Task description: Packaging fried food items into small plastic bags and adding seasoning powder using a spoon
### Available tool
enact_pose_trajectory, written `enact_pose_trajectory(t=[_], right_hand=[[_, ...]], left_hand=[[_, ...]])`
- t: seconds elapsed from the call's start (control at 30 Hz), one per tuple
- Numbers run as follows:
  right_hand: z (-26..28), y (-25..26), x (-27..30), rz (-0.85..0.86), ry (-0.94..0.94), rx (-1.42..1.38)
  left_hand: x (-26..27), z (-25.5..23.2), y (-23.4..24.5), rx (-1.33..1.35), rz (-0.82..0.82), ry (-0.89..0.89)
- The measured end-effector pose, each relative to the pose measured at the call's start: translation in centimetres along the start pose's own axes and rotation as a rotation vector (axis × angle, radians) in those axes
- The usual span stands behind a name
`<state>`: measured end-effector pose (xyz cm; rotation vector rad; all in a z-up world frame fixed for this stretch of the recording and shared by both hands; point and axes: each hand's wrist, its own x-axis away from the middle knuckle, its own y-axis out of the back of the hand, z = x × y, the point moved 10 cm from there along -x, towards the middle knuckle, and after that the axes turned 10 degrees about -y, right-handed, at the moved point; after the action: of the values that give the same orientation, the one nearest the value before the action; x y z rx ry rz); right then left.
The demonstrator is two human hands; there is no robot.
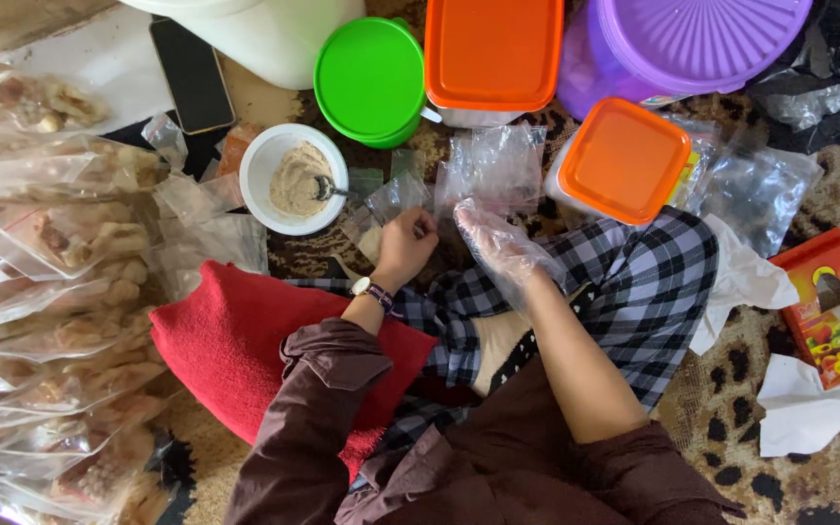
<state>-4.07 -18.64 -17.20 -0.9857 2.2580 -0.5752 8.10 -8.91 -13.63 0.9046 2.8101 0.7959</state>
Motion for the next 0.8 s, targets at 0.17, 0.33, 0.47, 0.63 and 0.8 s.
enact_pose_trajectory(t=[0.17, 0.33, 0.47, 0.63, 0.8], right_hand=[[4.4, 0.4, 1.1, -0.559, 0.327, 0.787], [10.2, 2.4, 3.3, -0.151, 0.352, 0.452], [-8.7, -14.5, 0.8, -2.214, 1.203, 1.706], [-7.6, -13.3, 0.8, -2.007, 1.219, 1.821], [-9.8, -14.0, -5.7, -1.822, 0.748, 2.016]], left_hand=[[0.6, -0.2, 0.0, 0.058, 0.058, 0.064], [1.1, -2.5, 4.9, -0.147, 0.064, 0.174], [2.0, -2.9, 8.0, -0.246, 0.067, 0.263], [2.0, -3.8, 7.2, -0.206, 0.139, 0.103], [1.8, -4.3, 7.4, -0.097, 0.172, 0.021]])
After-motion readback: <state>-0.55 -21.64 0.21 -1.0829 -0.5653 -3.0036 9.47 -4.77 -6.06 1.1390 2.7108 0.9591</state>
